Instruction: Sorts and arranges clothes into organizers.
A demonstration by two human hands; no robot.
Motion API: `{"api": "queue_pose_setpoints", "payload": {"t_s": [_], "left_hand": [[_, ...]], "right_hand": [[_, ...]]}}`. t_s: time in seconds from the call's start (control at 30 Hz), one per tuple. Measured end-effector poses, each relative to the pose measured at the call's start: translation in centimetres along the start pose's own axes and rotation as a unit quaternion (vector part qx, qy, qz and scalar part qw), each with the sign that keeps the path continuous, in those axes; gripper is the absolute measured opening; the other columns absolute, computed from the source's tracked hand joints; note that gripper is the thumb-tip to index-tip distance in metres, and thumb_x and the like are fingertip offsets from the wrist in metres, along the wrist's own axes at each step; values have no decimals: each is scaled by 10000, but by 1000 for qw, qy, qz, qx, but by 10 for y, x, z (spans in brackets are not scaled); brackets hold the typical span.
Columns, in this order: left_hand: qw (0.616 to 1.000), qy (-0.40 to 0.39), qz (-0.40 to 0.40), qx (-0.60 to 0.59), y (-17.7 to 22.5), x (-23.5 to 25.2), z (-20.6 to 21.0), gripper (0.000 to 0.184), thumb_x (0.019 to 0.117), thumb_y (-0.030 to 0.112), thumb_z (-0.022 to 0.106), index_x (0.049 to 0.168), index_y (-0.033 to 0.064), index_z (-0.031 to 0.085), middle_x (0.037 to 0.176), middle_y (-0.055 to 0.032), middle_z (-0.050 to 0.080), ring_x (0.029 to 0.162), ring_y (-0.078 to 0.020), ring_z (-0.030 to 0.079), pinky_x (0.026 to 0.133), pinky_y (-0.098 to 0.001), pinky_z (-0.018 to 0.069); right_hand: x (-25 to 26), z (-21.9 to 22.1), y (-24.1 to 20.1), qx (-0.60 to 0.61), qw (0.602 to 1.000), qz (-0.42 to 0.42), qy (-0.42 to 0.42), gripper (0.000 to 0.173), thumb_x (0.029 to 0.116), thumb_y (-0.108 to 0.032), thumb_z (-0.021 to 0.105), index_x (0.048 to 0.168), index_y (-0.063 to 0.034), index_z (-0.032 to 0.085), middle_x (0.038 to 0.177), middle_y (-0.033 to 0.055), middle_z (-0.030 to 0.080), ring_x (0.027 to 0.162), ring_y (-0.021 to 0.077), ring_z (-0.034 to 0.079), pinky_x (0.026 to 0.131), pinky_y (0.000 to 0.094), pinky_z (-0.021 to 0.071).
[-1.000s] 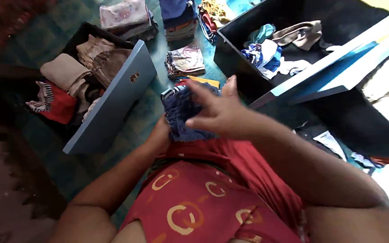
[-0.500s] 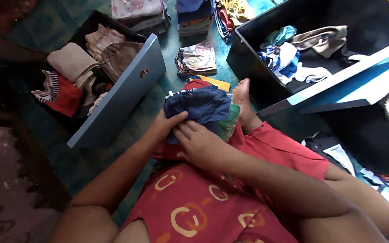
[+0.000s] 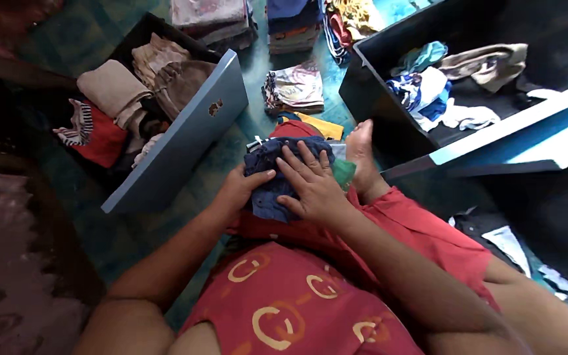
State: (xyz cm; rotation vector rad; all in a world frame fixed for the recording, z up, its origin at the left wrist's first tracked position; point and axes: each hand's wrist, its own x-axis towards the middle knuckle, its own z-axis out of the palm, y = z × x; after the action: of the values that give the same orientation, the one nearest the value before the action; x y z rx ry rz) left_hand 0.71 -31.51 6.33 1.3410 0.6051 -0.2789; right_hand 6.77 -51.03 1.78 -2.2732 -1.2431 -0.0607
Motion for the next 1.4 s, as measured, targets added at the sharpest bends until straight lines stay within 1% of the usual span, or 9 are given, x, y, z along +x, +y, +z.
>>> {"api": "queue_pose_setpoints", "payload": {"t_s": [0.17, 0.4, 0.57, 0.77, 0.9, 1.03, 1.13, 1.23, 1.4], "left_hand": [[998, -42, 56, 4, 0, -7, 5, 608, 882, 15, 741, 1411, 9, 440, 1159, -134, 687, 1008, -180, 705, 897, -365, 599], [982, -88, 125, 112, 4, -11, 5, 860, 729, 85, 883, 1440, -3, 408, 1219, -142, 658, 1103, -135, 670, 966, -333, 568], [969, -67, 150, 184, 5, -19, 7, 800, 744, 147, 872, 1406, -26, 457, 1190, -175, 673, 1115, -195, 670, 989, -400, 552], [868, -101, 330, 357, 7, -35, 15, 684, 740, 194, 877, 1289, -87, 580, 1268, -254, 620, 1251, -379, 558, 1087, -497, 435], [812, -171, 432, 354, 13, -55, 25, 505, 721, 90, 861, 1138, -77, 631, 1202, -259, 632, 1137, -376, 631, 953, -463, 537], [818, -154, 460, 309, 17, -61, 22, 695, 686, 189, 905, 1252, -77, 600, 1256, -277, 603, 1159, -370, 622, 949, -439, 550], [830, -194, 408, 328, 30, -67, 14, 904, 686, 215, 923, 1437, -56, 499, 1313, -271, 608, 1208, -378, 615, 985, -502, 529], [800, -213, 412, 381, 63, -64, -3, 606, 747, 141, 858, 1279, -32, 622, 1057, -168, 710, 991, -270, 696, 838, -432, 578], [709, -85, 439, 545, 120, -65, -38, 446, 744, 89, 821, 1152, 48, 647, 864, -81, 683, 830, -250, 685, 697, -421, 566]], "right_hand": [[-11, 4, 7, 3, 998, -21, 54, 765, 1048, -665, 225, 1529, -133, 492, 1631, 106, 401, 1560, 348, 237, 1215, 679, 129], [-29, 11, 6, -27, 991, -38, 125, 751, 1045, -686, 211, 1560, -188, 434, 1677, 61, 318, 1598, 263, 80, 1244, 599, -26], [-20, -30, 3, 4, 985, -70, 159, 453, 1001, -513, 588, 1319, -191, 587, 1441, 102, 541, 1455, 281, 386, 1225, 494, 237], [26, -108, 5, 46, 993, -75, -81, 872, 745, -450, 778, 1472, -50, 510, 1457, 309, 510, 1277, 582, 507, 978, 855, 303], [36, -126, 0, 111, 962, -85, -233, 802, 747, -437, 748, 1427, -58, 556, 1108, 211, 711, 931, 382, 708, 751, 632, 563], [18, -139, -6, 147, 967, -94, -184, 469, 888, -451, 666, 1130, -51, 626, 903, 107, 682, 821, 127, 652, 717, 316, 564], [15, -161, -17, 181, 962, -88, -185, 455, 951, -388, 667, 1146, 17, 594, 971, 163, 665, 926, 83, 623, 834, 220, 519], [23, -167, -29, 170, 970, -78, -155, 522, 962, -326, 681, 1333, 3, 518, 1201, 152, 643, 1128, 57, 592, 991, 224, 482], [53, -149, -83, -76, 988, -122, -64, 938, 922, -616, 647, 1626, -180, 207, 1651, 206, 261, 1512, 346, 300, 1217, 569, 211]]}}
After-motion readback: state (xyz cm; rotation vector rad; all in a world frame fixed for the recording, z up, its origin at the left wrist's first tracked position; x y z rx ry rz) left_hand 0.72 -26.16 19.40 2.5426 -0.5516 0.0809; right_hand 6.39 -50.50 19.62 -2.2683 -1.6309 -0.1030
